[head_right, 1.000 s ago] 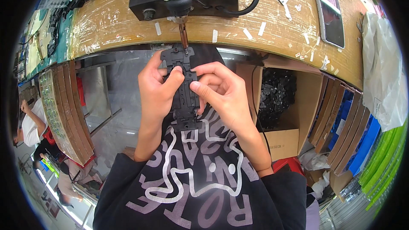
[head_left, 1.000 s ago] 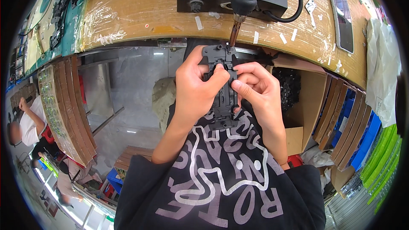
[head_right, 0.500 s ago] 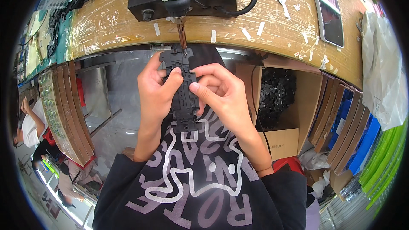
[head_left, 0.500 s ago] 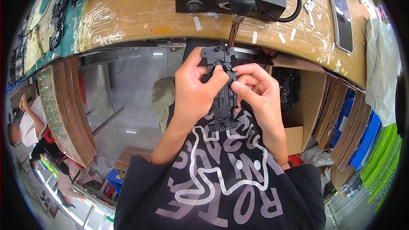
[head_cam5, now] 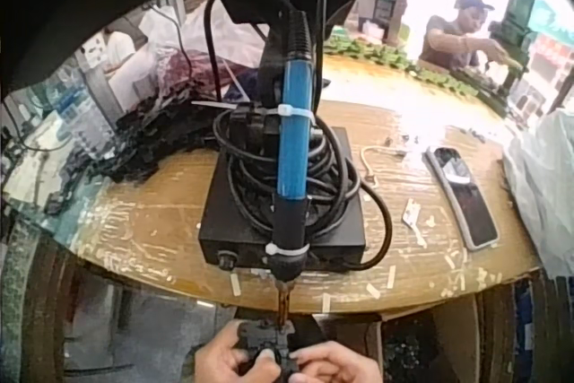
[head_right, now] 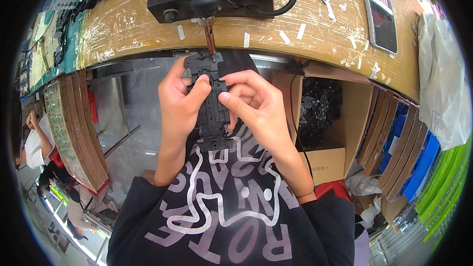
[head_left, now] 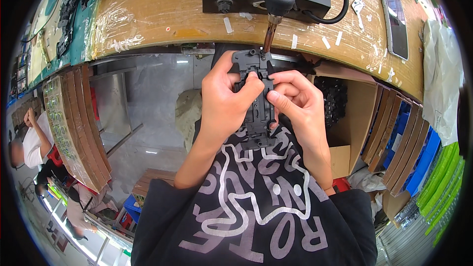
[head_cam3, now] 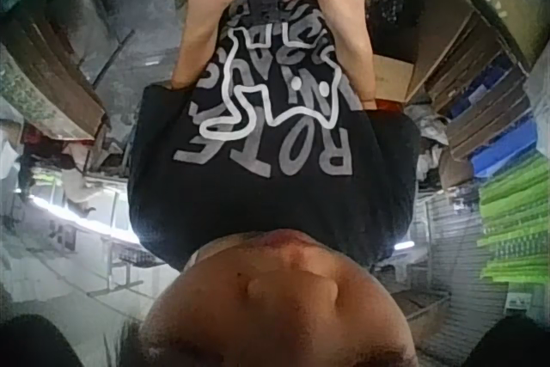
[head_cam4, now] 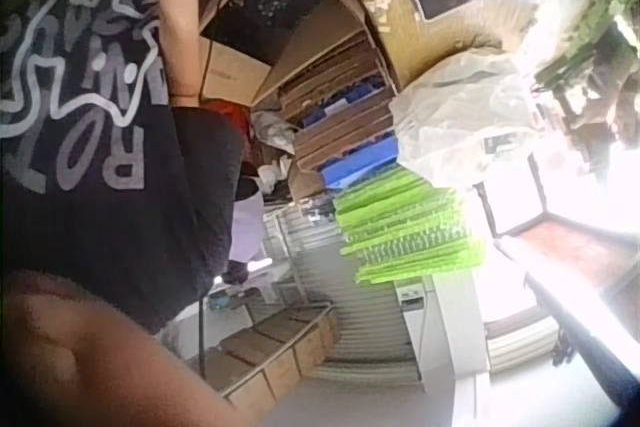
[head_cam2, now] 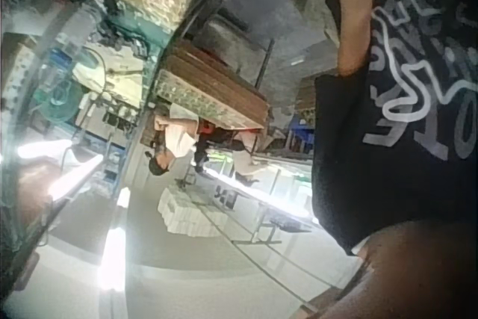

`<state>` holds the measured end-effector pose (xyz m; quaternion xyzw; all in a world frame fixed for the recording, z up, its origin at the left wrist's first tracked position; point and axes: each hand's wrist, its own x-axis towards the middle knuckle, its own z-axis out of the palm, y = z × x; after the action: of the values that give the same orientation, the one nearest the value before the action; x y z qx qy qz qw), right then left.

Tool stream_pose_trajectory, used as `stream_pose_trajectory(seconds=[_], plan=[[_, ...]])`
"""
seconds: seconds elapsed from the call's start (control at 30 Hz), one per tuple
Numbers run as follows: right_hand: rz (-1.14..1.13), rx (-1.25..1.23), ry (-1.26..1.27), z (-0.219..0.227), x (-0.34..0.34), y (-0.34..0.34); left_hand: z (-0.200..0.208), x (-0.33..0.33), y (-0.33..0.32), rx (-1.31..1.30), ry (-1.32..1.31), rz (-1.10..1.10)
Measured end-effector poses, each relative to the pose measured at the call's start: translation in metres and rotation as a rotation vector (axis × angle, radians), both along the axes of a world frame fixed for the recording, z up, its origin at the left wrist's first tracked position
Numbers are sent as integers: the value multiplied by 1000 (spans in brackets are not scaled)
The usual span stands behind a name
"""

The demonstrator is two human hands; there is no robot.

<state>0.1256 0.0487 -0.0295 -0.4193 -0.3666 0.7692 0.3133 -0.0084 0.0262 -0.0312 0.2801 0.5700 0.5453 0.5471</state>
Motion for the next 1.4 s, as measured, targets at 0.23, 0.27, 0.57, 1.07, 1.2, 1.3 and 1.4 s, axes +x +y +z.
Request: stream_pose_trajectory(seconds=[0.23,0.27,0.57,1.07,1.2,1.3,1.4], plan=[[0,-9,9,2,0,-1,1,0,-2,0,-8,-9],[0,-9,7,2,0,-1,1,0,-2,4,-3,-12],[-9,1,2,1,-1,-1,0,0,0,16,0,1],[16,-11,25,-11,4,-6,-12,-1,-8,7,-119,-51],[33,6,9,-16,8,-11,-20,-2,-12,22,-74,-162],[41,32,-17,-18,10,-12,-23,0,-15,47,-64,-163],[67,31,-122,-24,12,-11,-45,8,-19,102,-4,-157]])
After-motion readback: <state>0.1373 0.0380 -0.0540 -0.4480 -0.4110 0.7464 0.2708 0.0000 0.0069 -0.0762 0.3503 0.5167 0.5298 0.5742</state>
